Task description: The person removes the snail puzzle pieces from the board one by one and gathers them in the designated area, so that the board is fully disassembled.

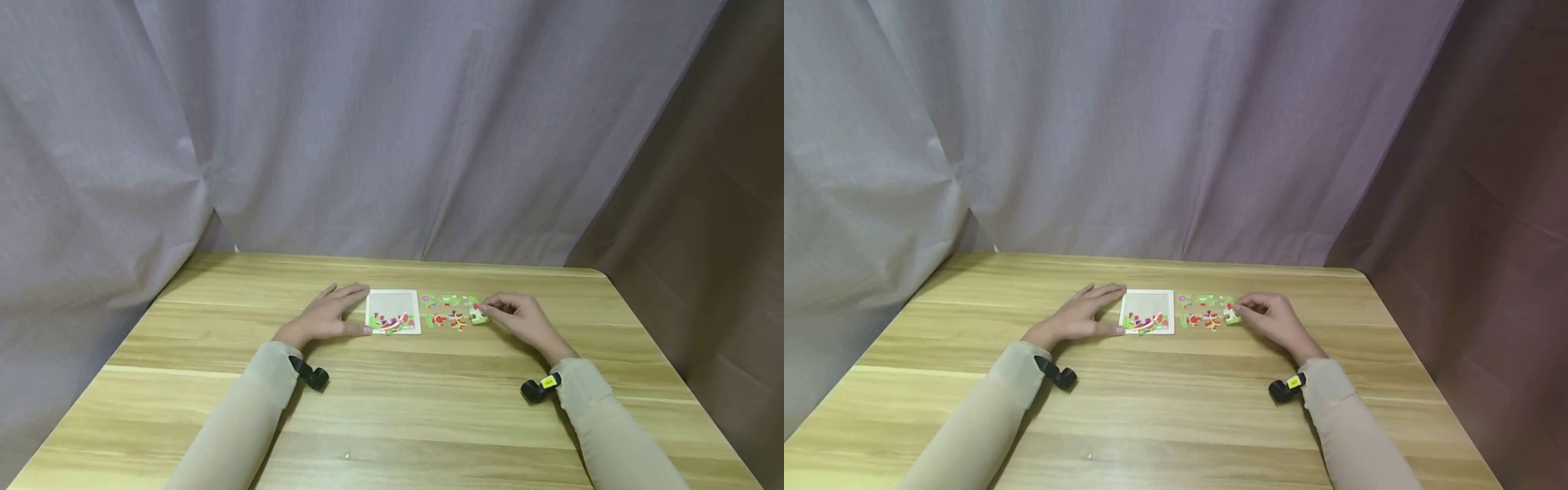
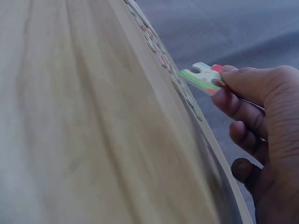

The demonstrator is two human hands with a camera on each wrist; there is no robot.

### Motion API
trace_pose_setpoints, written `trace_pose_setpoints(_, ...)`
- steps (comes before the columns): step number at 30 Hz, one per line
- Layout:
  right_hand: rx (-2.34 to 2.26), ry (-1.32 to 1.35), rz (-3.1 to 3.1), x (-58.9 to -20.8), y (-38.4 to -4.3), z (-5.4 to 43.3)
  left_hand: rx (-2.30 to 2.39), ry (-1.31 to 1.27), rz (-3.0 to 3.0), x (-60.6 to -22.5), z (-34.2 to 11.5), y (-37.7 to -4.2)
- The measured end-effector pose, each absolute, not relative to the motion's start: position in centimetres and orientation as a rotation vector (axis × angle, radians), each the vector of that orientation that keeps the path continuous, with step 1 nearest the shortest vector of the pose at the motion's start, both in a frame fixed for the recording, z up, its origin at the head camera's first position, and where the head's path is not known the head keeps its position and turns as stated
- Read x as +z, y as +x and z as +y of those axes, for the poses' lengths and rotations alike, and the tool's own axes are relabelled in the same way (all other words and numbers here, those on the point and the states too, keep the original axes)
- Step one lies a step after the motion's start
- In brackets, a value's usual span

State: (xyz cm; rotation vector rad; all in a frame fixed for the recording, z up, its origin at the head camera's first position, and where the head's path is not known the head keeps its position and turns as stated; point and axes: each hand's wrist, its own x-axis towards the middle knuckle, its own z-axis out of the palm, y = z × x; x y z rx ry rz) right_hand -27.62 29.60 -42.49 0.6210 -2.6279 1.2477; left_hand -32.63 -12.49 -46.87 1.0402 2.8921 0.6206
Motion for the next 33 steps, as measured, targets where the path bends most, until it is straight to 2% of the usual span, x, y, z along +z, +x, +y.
trace_pose_setpoints(8, 1.241, 0.61, -2.705, -45.9, -29.6, 31.7, 0.623, 1.037, 2.885, -46.9, -12.5, -32.7)
trace_pose_setpoints(33, 1.128, 0.592, -2.716, -47.0, -29.9, 31.5, 0.634, 1.05, 2.894, -46.9, -12.5, -32.4)
